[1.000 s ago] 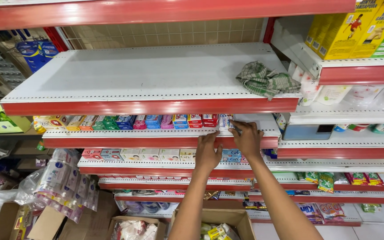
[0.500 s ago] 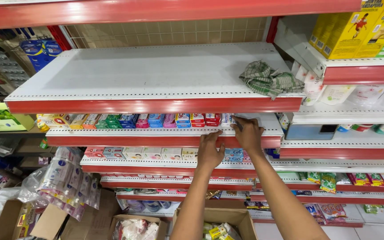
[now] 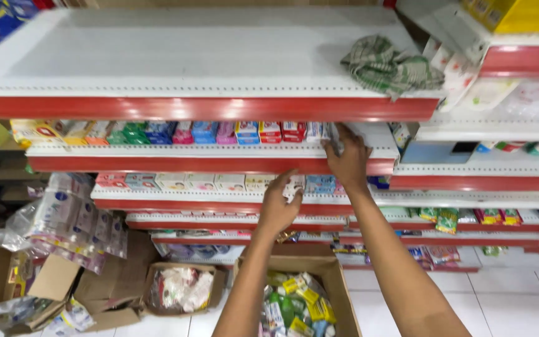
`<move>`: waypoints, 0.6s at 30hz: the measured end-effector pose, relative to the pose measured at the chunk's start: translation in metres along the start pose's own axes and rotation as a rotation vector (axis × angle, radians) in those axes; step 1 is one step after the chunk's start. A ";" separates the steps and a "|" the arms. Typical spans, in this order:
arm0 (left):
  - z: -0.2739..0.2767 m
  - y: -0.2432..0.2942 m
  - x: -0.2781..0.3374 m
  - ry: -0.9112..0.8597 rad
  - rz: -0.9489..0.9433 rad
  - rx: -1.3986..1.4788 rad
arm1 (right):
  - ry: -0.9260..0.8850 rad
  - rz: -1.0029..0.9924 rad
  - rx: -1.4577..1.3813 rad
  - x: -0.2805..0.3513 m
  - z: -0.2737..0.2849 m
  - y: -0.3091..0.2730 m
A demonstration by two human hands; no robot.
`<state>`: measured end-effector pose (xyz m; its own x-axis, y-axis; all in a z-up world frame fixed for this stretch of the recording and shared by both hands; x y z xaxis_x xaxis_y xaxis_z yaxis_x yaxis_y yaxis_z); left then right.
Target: Take soap boxes and other small items from a cardboard box and arrange them on retail shelves.
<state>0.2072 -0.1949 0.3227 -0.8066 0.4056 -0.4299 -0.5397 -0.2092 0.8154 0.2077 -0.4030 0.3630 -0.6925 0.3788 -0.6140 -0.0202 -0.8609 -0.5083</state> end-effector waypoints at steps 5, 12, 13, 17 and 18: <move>0.014 -0.117 0.112 -0.004 0.470 0.184 | 0.068 0.079 -0.136 0.114 0.010 -0.007; 0.020 -0.228 0.279 -0.016 0.742 -0.467 | -0.653 -0.411 -0.540 0.385 -0.107 0.078; 0.018 -0.235 0.294 -0.021 0.772 -0.469 | -0.681 -0.425 -0.541 0.423 -0.120 0.092; 0.008 -0.246 0.332 -0.137 0.874 -0.325 | -1.134 -0.579 -0.192 0.563 -0.166 0.143; 0.007 -0.244 0.334 -0.152 0.876 -0.266 | -1.255 -0.611 -0.112 0.590 -0.174 0.152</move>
<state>0.0706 -0.0026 -0.0170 -0.9226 0.1143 0.3685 0.1951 -0.6857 0.7012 -0.0786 -0.2515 -0.1816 -0.7717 0.0757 0.6315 -0.5333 -0.6181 -0.5775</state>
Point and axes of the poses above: each hand's wrist, its own x-axis away from the middle knuckle, its own z-axis out of the back of the hand, y = z × x, the point moved 6 cm from there along -x, towards the middle knuckle
